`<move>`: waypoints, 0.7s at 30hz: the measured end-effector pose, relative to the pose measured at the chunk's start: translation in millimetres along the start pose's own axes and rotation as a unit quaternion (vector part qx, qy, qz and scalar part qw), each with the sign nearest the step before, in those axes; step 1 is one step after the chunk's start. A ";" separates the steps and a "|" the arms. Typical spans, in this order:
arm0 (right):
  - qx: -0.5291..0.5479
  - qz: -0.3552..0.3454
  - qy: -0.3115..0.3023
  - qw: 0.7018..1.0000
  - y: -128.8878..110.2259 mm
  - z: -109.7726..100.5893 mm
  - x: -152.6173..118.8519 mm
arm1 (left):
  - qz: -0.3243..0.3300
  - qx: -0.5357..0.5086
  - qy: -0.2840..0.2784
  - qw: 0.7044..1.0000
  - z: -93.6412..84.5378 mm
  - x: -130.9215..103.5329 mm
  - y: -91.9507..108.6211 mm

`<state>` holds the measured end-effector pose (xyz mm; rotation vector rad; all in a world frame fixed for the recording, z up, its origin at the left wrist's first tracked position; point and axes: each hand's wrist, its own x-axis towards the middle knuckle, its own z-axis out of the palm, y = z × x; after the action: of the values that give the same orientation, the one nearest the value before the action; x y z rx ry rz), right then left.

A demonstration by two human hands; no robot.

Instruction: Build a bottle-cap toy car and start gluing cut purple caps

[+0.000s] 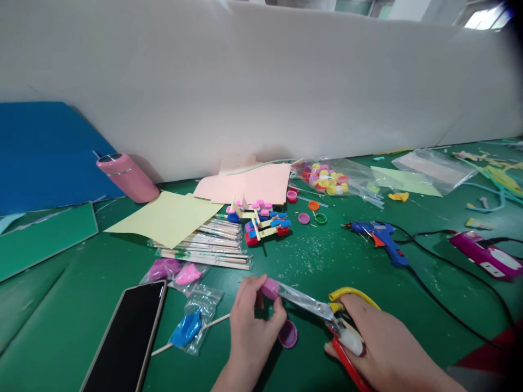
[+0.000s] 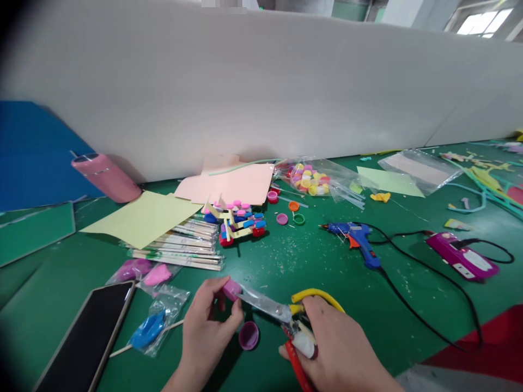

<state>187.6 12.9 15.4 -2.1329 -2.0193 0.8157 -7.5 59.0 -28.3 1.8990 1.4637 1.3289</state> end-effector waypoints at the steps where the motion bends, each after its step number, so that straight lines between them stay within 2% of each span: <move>1: 0.004 0.003 -0.004 1.000 -0.1 0.9 -0.3 | 0.004 0.009 0.004 1.000 -0.3 0.4 -0.3; 6: 0.035 0.012 -0.038 0.999 0.7 4.8 -0.6 | 0.022 0.042 0.015 0.999 0.3 -0.6 2.1; 10: 0.083 -0.001 -0.009 0.996 5.3 -0.3 5.3 | 0.072 0.049 0.003 0.996 3.2 -5.0 5.6; 13: 0.095 -0.019 0.009 0.995 7.1 -6.3 9.2 | 0.018 0.026 -0.005 0.999 3.5 -4.2 5.7; 16: 0.090 -0.016 0.001 0.996 3.7 -6.7 9.4 | -0.050 -0.019 -0.008 0.999 2.5 -0.5 5.9; 21: 0.063 -0.005 0.012 0.998 -3.0 -0.9 6.6 | -0.085 -0.059 -0.008 0.995 0.7 1.9 8.7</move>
<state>185.2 19.7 15.4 -2.0540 -1.9116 0.8858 -2.3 57.7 -21.1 1.6680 1.4682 1.2876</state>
